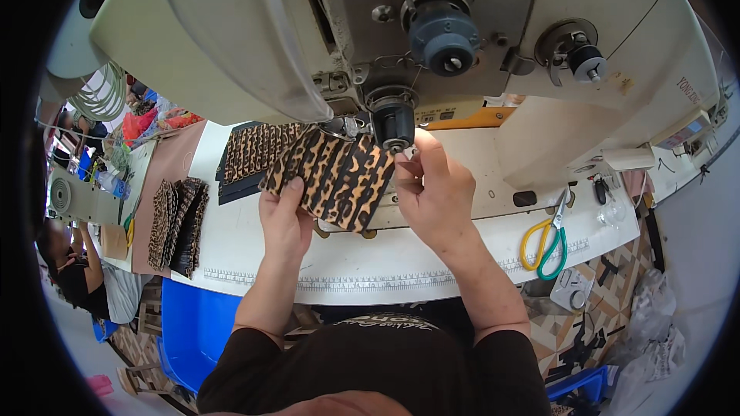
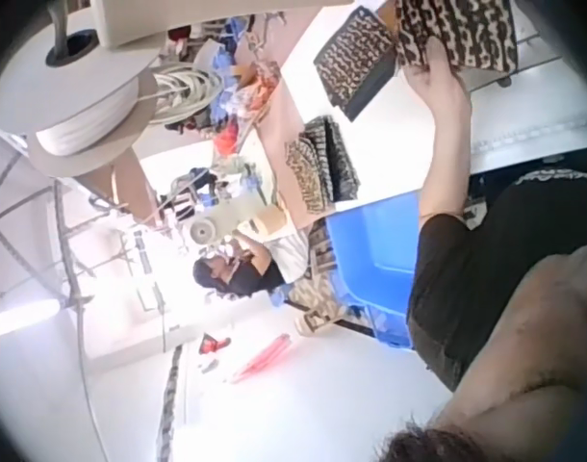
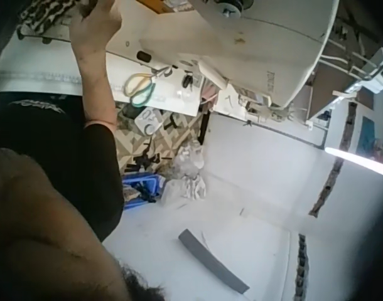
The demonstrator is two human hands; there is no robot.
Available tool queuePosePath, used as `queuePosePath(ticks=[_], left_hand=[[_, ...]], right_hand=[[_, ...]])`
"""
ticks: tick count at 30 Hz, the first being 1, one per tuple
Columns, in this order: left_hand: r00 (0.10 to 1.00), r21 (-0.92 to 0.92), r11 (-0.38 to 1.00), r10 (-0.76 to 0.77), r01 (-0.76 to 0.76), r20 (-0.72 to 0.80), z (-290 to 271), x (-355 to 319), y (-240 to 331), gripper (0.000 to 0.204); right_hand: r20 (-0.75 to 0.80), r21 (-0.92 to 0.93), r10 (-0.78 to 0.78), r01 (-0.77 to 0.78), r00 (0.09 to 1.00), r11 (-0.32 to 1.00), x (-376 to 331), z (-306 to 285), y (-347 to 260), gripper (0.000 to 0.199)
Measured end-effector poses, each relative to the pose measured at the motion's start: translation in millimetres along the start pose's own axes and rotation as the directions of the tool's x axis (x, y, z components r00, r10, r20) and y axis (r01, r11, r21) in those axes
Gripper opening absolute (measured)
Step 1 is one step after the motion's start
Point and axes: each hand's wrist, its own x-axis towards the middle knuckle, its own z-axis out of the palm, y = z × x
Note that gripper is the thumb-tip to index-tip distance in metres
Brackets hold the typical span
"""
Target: The person sews patterned fabric pieces using a sewing machine and trims the threads with snips.
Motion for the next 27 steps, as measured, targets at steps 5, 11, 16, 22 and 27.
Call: queuePosePath(ticks=[5, 11, 16, 22, 27], left_hand=[[0.992, 0.047, 0.997, 0.054, -0.059, 0.111, 11, -22, -8, 0.029], [0.993, 0.044, 0.999, -0.008, 0.003, 0.115, 16, -25, -6, 0.031], [0.994, 0.024, 0.999, -0.029, 0.026, 0.109, 14, -23, -8, 0.032], [0.997, 0.095, 0.995, 0.036, -0.043, 0.068, 14, -22, -12, 0.031], [0.991, 0.099, 0.994, 0.043, -0.055, 0.125, 16, -25, -11, 0.031]], right_hand=[[0.352, 0.587, 0.308, -0.464, 0.884, 0.663, -19, 3, -16, 0.03], [0.375, 0.714, 0.4, -0.536, 0.836, 0.451, -20, 7, -20, 0.029], [0.002, 0.417, 0.284, -0.259, 0.959, 0.871, -8, 7, 5, 0.02], [0.055, 0.415, 0.475, -0.453, 0.878, 0.789, 25, -11, -9, 0.011], [-0.069, 0.366, 0.139, -0.104, 0.988, 0.925, 25, -14, -3, 0.008]])
